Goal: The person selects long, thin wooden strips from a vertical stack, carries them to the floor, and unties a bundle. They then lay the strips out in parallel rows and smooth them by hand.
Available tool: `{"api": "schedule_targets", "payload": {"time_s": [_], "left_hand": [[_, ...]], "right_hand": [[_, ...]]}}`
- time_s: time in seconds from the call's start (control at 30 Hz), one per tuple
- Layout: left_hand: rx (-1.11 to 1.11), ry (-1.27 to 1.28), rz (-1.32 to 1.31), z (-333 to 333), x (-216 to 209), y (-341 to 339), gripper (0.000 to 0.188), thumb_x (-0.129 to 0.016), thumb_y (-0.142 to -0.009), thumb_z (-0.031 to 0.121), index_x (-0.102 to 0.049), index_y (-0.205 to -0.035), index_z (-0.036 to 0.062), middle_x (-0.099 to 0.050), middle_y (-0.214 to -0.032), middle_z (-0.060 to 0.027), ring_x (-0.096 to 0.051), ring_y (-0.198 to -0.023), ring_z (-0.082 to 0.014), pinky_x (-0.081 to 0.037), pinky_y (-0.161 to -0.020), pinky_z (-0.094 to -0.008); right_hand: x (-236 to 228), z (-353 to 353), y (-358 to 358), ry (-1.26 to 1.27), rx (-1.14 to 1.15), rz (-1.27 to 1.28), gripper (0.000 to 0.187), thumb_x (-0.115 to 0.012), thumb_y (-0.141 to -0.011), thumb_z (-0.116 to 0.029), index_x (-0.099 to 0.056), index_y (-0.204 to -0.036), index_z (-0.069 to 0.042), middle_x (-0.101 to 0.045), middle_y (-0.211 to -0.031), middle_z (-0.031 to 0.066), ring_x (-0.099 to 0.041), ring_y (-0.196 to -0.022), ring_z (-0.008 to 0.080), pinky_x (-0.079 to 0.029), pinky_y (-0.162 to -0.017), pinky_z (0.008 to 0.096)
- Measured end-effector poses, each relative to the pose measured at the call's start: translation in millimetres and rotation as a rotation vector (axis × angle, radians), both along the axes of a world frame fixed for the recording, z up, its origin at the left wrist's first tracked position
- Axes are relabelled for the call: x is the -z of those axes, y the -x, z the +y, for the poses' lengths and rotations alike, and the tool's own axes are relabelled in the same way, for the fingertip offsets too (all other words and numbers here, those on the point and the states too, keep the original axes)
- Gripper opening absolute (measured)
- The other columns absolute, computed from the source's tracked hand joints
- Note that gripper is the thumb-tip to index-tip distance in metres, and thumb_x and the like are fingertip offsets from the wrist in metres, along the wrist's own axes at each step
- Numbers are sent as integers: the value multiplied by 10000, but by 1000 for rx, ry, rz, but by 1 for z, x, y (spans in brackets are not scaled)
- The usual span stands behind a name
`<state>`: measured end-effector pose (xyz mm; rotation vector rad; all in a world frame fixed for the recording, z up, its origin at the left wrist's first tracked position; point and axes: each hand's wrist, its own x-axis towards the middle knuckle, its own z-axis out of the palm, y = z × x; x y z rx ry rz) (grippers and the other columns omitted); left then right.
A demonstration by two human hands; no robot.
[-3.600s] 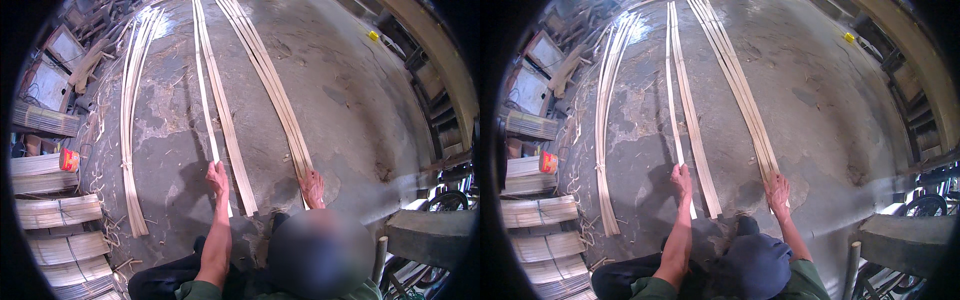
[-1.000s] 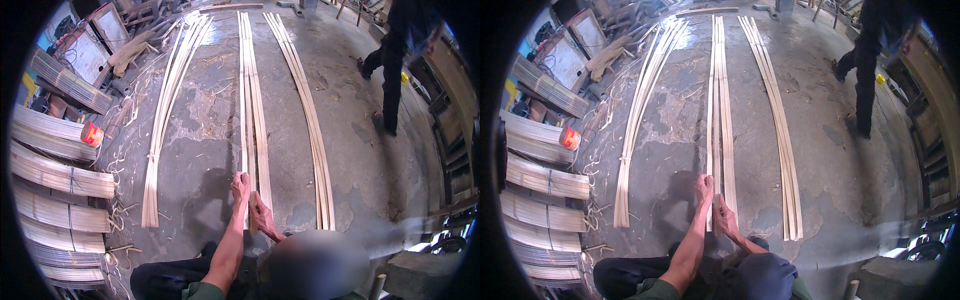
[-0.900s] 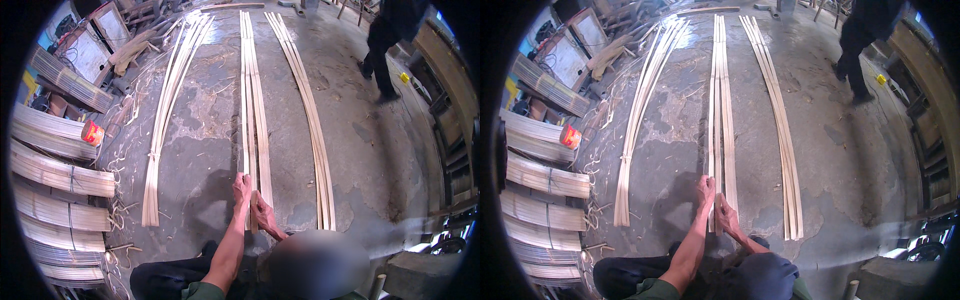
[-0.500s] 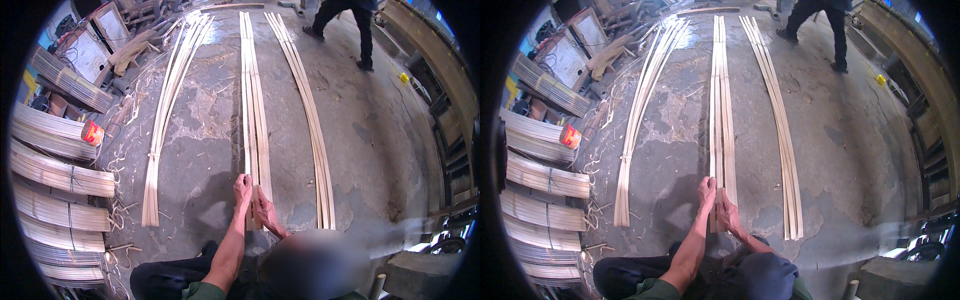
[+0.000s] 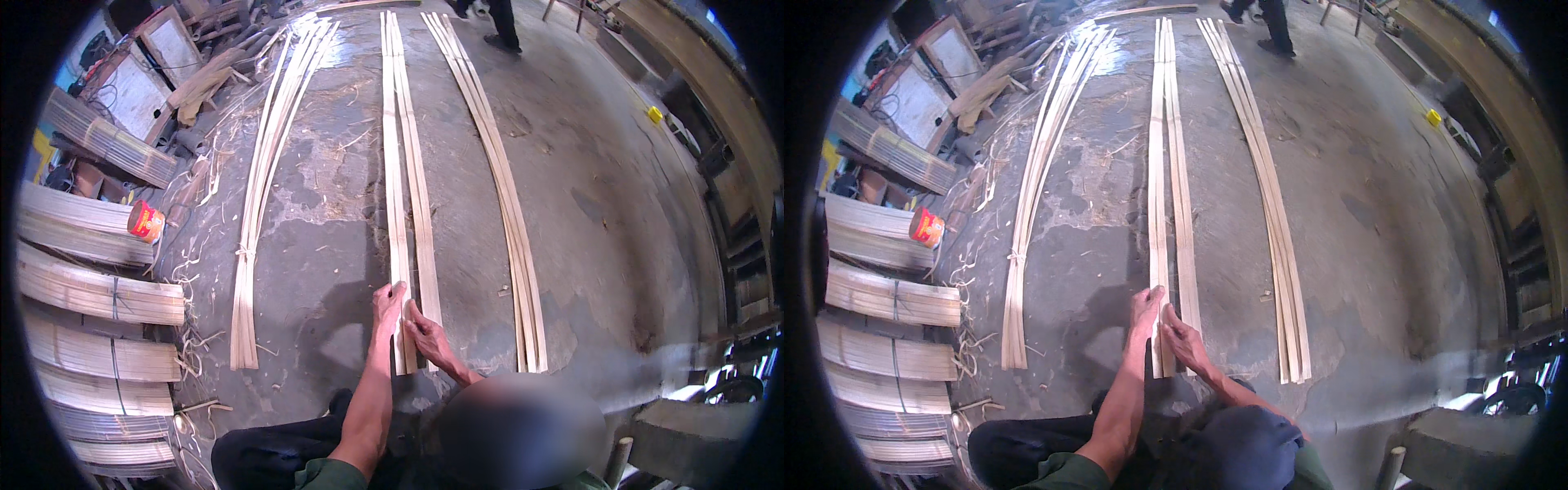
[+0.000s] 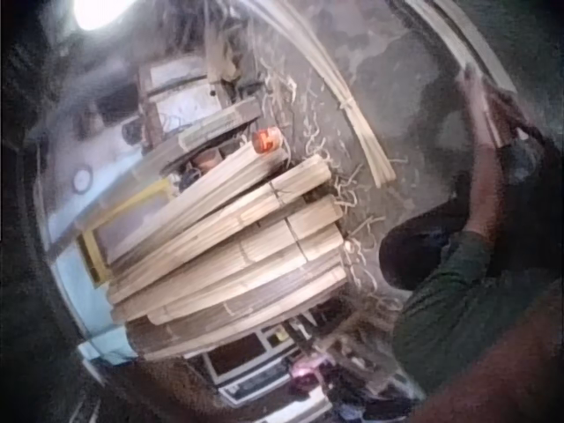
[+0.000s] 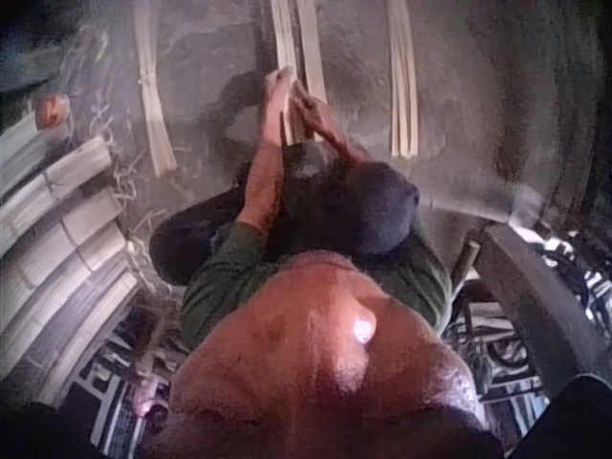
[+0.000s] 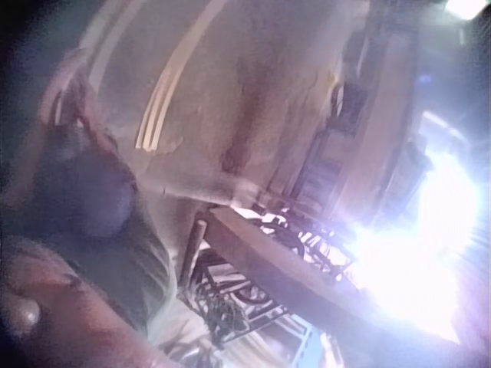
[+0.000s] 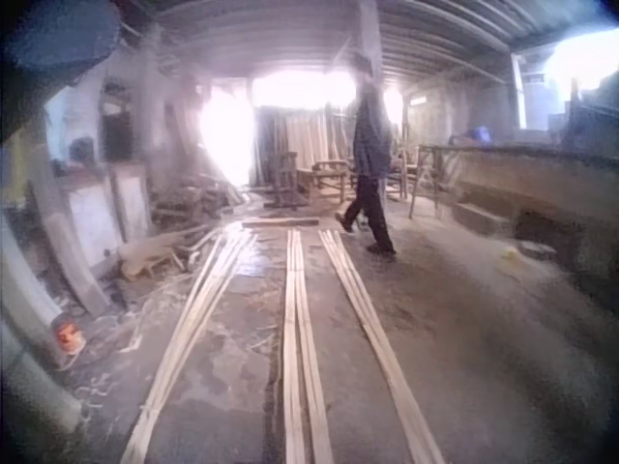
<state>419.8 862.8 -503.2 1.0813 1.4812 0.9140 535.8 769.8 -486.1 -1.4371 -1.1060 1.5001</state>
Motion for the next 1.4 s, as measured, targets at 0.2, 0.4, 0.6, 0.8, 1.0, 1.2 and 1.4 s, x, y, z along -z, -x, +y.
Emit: {"api": "schedule_targets", "payload": {"time_s": [0.2,0.4,0.6,0.8,1.0,1.2,1.4], "left_hand": [[-74,-61,36,-11,15,5,380,-614,-905,307,-516,-704,-1,-442,-665,9,-373,-659,-98,-354,-558,-314],[3,86,35,-1,25,27,326,-652,-893,299,-643,-808,-16,-503,-675,25,-406,-614,-77,-369,-530,-291],[-30,27,365,2,6,28,439,-684,-791,378,-603,-781,-53,-582,-660,-147,-536,-618,-230,-445,-639,-389],[-203,-1,689,-8,-4,5,368,-632,-797,374,-637,-976,53,-627,-963,-173,-626,-875,-361,-486,-735,-493],[-262,-108,778,-6,-8,-7,371,-672,-790,235,-575,-1098,53,-542,-1081,-173,-528,-1031,-343,-444,-863,-464],[20,-490,625,0,-2,-34,412,-632,-828,182,-543,-1204,37,-510,-1255,-203,-489,-1173,-377,-400,-970,-475],[375,-518,928,-22,-7,-80,604,-607,-872,245,-404,-1404,45,-254,-1507,-204,-273,-1386,-358,-205,-1122,-535]], "right_hand": [[-22,-2,-1,117,-78,-19,556,-530,-984,-279,-323,-1465,-89,-579,-1268,56,-498,-1074,87,-414,-921,238],[-22,-5,-29,74,-157,-216,466,-490,-971,-304,-441,-1413,-166,-690,-1028,115,-663,-875,187,-524,-742,331],[14,-52,-179,-470,249,-943,323,-555,-884,-179,-595,-1175,-43,-610,-1123,183,-524,-1110,389,-410,-959,468],[-8,-103,-234,93,361,-1197,419,-607,-884,-317,-585,-1194,-37,-562,-1125,223,-536,-1067,385,-425,-911,487],[-21,-109,-234,-92,474,-1114,351,-634,-874,-256,-592,-1166,-67,-660,-858,173,-650,-770,321,-504,-665,432],[-54,-103,-175,-259,584,-819,292,-642,-885,-137,-566,-1142,-19,-587,-637,103,-570,-532,170,-463,-512,313],[-25,-79,-106,-78,518,-579,350,-590,-927,-172,-542,-1254,-56,-573,-685,78,-514,-589,125,-448,-544,291]]}}
